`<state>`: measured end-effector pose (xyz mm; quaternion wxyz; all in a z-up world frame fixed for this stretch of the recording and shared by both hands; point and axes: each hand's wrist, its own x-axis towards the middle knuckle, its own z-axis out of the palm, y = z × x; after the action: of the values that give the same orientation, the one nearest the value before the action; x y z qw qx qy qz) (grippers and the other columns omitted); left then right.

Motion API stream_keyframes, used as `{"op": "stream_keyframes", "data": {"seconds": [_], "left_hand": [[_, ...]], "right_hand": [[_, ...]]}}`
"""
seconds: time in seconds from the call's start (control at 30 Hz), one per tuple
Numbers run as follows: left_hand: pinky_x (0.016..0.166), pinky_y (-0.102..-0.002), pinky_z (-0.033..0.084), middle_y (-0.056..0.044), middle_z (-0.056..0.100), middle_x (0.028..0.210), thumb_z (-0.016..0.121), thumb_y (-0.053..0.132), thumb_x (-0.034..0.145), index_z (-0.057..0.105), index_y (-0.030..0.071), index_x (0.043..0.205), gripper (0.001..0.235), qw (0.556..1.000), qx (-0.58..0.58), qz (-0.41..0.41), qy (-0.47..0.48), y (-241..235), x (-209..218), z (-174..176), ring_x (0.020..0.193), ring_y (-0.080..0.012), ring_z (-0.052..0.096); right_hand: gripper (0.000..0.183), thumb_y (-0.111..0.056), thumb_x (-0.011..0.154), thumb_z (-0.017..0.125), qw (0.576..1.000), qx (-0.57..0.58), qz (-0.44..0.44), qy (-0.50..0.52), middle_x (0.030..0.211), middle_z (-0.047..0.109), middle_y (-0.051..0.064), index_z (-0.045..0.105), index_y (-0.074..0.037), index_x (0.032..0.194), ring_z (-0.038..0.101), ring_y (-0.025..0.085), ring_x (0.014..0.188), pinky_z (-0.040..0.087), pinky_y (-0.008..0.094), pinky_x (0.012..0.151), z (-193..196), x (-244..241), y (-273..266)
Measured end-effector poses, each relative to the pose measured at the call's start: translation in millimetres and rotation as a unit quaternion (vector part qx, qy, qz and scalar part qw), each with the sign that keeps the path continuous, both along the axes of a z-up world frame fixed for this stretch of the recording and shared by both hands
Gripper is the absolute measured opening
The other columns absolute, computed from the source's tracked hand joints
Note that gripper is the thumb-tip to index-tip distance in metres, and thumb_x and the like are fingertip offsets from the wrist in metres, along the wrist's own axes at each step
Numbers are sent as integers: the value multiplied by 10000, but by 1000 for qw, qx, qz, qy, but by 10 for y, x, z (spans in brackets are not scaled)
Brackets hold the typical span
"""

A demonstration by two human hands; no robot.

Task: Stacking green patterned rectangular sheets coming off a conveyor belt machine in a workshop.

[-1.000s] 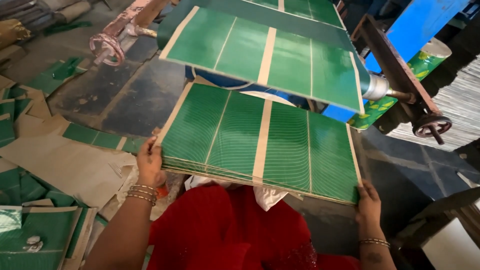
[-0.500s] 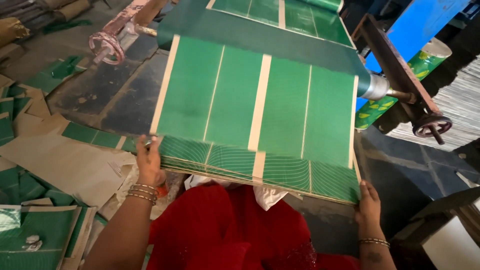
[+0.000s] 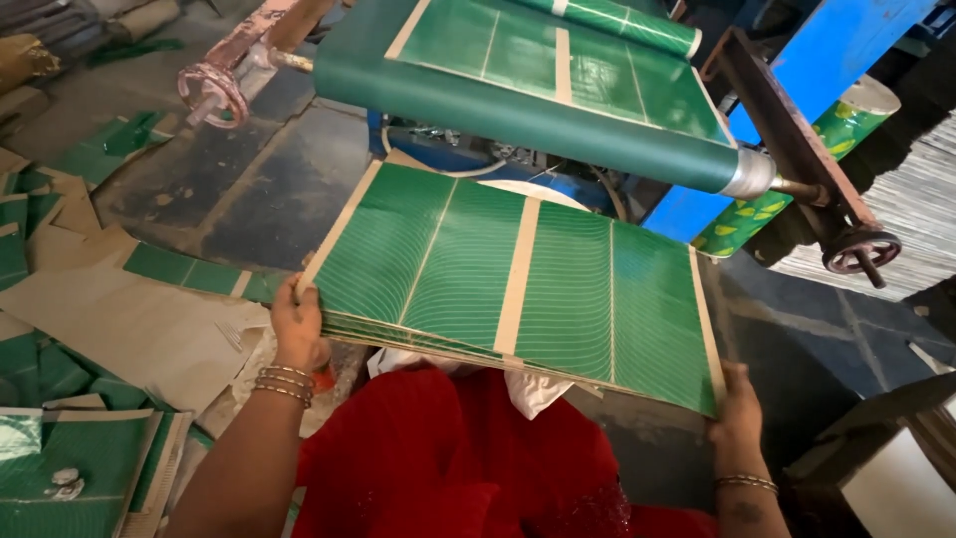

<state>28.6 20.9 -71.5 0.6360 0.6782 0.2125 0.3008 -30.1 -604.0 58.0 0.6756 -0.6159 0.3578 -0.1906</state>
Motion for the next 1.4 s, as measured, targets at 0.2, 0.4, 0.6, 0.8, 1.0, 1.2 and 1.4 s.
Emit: {"op": "stream_keyframes", "data": {"seconds": [0.2, 0.4, 0.6, 0.8, 1.0, 1.2, 1.4], "left_hand": [[907, -347, 527, -143, 690, 1180, 609, 156, 1012, 636, 7, 1267, 296, 999, 6, 5, 54, -21, -35, 87, 1027, -231, 654], [866, -315, 513, -68, 667, 1175, 592, 124, 950, 625, 58, 1334, 390, 998, -40, -45, -19, -145, -107, 158, 992, -187, 627], [927, -318, 511, -107, 682, 1181, 619, 140, 985, 633, 1, 1302, 347, 995, 66, -54, -57, -78, 1, -77, 1041, -204, 652], [1016, -348, 478, -137, 662, 1288, 623, 274, 1010, 627, 17, 1318, 401, 999, 25, -39, -19, -144, -42, 120, 1168, -236, 623], [1084, -369, 420, -126, 560, 1435, 547, 360, 1047, 514, 69, 1461, 507, 998, -49, -34, -12, -208, -84, 433, 1292, -249, 546], [966, -415, 544, -163, 675, 1281, 596, 313, 961, 576, 40, 1393, 511, 998, 33, -47, 13, -160, -73, 147, 1128, -317, 661], [1047, -485, 474, -247, 641, 1328, 688, 466, 947, 594, 15, 1379, 632, 940, 335, -26, 64, 183, 468, 177, 1233, -415, 599]], "right_hand": [[630, -606, 1058, 321, 989, 126, -24, -70, 1266, 630, 125, 633, -73, 1182, 597, 265, 1179, 454, 453, 1057, 112, -72, 18], [546, -541, 1078, 387, 992, 77, 13, -96, 1198, 624, 132, 625, -54, 1139, 598, 272, 1137, 449, 480, 1074, -150, -1, -263], [345, -366, 1032, 581, 992, 9, 45, -118, 1223, 618, 96, 619, -69, 1202, 583, 250, 1110, 485, 436, 939, -644, 249, -731], [406, -341, 1044, 659, 994, -41, 53, -91, 1258, 596, 152, 607, -35, 1306, 556, 278, 1114, 472, 404, 837, -707, 276, -750], [460, -356, 1018, 656, 990, -81, 53, -101, 1322, 592, 140, 581, -48, 1350, 564, 258, 1195, 493, 392, 971, -694, 280, -708], [345, -228, 1019, 636, 985, -93, 72, -125, 1262, 645, 109, 634, -31, 1302, 602, 202, 1134, 501, 335, 967, -954, 390, -920], [255, -151, 1032, 629, 990, -115, 56, -66, 1139, 681, 77, 675, -30, 1252, 614, 178, 1002, 487, 322, 871, -930, 376, -886]]}}
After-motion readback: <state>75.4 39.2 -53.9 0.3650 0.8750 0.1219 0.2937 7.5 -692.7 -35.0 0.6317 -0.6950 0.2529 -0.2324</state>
